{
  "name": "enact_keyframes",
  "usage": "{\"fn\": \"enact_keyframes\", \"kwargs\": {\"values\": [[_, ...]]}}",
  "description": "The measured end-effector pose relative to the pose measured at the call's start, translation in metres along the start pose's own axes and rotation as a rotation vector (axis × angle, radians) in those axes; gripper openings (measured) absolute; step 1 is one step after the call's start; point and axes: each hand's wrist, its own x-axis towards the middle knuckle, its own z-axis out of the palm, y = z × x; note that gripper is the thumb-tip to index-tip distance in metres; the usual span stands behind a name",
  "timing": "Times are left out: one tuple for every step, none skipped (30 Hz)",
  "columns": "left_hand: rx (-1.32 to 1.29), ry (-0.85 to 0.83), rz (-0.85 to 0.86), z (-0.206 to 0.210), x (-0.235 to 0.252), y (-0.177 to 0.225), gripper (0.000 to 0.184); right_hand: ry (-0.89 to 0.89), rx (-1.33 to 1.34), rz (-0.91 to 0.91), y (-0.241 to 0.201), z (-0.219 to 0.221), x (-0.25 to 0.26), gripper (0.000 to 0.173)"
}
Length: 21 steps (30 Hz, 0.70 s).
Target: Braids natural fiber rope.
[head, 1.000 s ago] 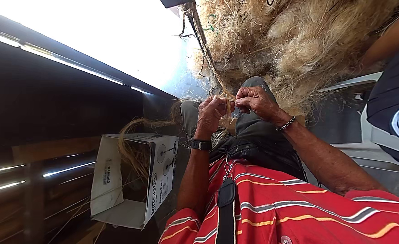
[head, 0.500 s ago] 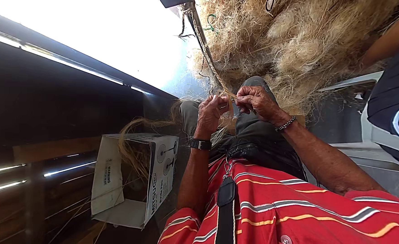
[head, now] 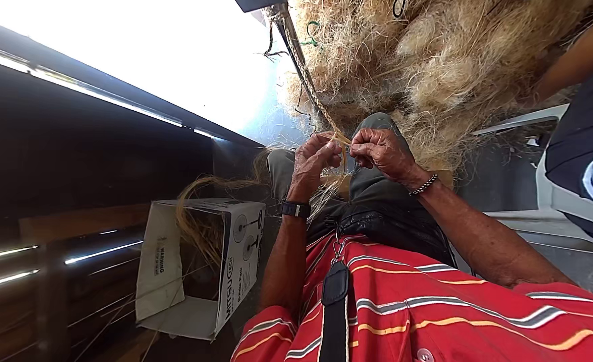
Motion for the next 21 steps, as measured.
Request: {"fn": "enact_keyframes", "kwargs": {"values": [[-0.011, 0.022, 0.005, 0.0, 0.005, -0.002, 0.024, -0.007, -0.005, 0.003, -0.001, 0.001, 0.0, 0.016], [-0.037, 0.055, 0.022, -0.001, 0.013, -0.007, 0.026, -0.011, -0.008, 0.01, -0.002, 0.001, 0.001, 0.016], [-0.053, 0.077, 0.042, -0.001, 0.019, -0.011, 0.025, -0.017, -0.009, 0.017, -0.002, 0.001, 0.001, 0.016], [-0.06, 0.092, 0.071, -0.001, 0.023, -0.013, 0.021, -0.025, -0.011, 0.023, -0.002, 0.002, 0.002, 0.016], [-0.065, 0.1, 0.107, -0.001, 0.026, -0.015, 0.018, -0.033, -0.014, 0.028, -0.002, 0.002, 0.002, 0.016], [-0.066, 0.106, 0.133, 0.0, 0.028, -0.015, 0.016, -0.041, -0.013, 0.031, -0.002, 0.002, 0.001, 0.016], [-0.065, 0.113, 0.142, 0.001, 0.029, -0.015, 0.015, -0.048, -0.007, 0.032, -0.003, 0.003, 0.001, 0.016], [-0.063, 0.12, 0.142, 0.002, 0.03, -0.014, 0.014, -0.052, -0.003, 0.035, -0.004, 0.003, 0.001, 0.015], [-0.061, 0.127, 0.138, 0.002, 0.03, -0.013, 0.012, -0.056, -0.002, 0.039, -0.005, 0.004, 0.001, 0.016], [-0.056, 0.13, 0.133, 0.003, 0.03, -0.013, 0.011, -0.064, -0.001, 0.048, -0.005, 0.004, 0.001, 0.015], [-0.052, 0.132, 0.125, 0.003, 0.03, -0.012, 0.011, -0.076, 0.001, 0.057, -0.006, 0.004, 0.002, 0.016], [-0.052, 0.134, 0.114, 0.003, 0.03, -0.011, 0.011, -0.089, 0.008, 0.064, -0.006, 0.004, 0.002, 0.016], [-0.058, 0.139, 0.096, 0.003, 0.03, -0.011, 0.012, -0.103, 0.024, 0.068, -0.006, 0.004, 0.002, 0.017], [-0.063, 0.14, 0.072, 0.002, 0.03, -0.01, 0.014, -0.114, 0.044, 0.071, -0.005, 0.004, 0.001, 0.018], [-0.068, 0.14, 0.047, 0.003, 0.029, -0.009, 0.016, -0.12, 0.064, 0.078, -0.005, 0.005, 0.001, 0.019], [-0.071, 0.131, 0.029, 0.003, 0.029, -0.008, 0.018, -0.119, 0.082, 0.089, -0.006, 0.006, 0.001, 0.019], [-0.074, 0.118, 0.016, 0.003, 0.028, -0.007, 0.02, -0.116, 0.097, 0.099, -0.006, 0.007, 0.001, 0.02], [-0.082, 0.106, 0.011, 0.002, 0.028, -0.007, 0.022, -0.115, 0.11, 0.106, -0.005, 0.007, 0.0, 0.02], [-0.089, 0.097, 0.01, 0.002, 0.028, -0.007, 0.023, -0.108, 0.116, 0.112, -0.004, 0.007, 0.0, 0.019], [-0.092, 0.088, 0.009, 0.001, 0.028, -0.007, 0.025, -0.097, 0.122, 0.117, -0.003, 0.007, 0.0, 0.019], [-0.092, 0.078, 0.011, 0.0, 0.028, -0.007, 0.025, -0.09, 0.126, 0.118, -0.002, 0.006, 0.0, 0.019]]}}
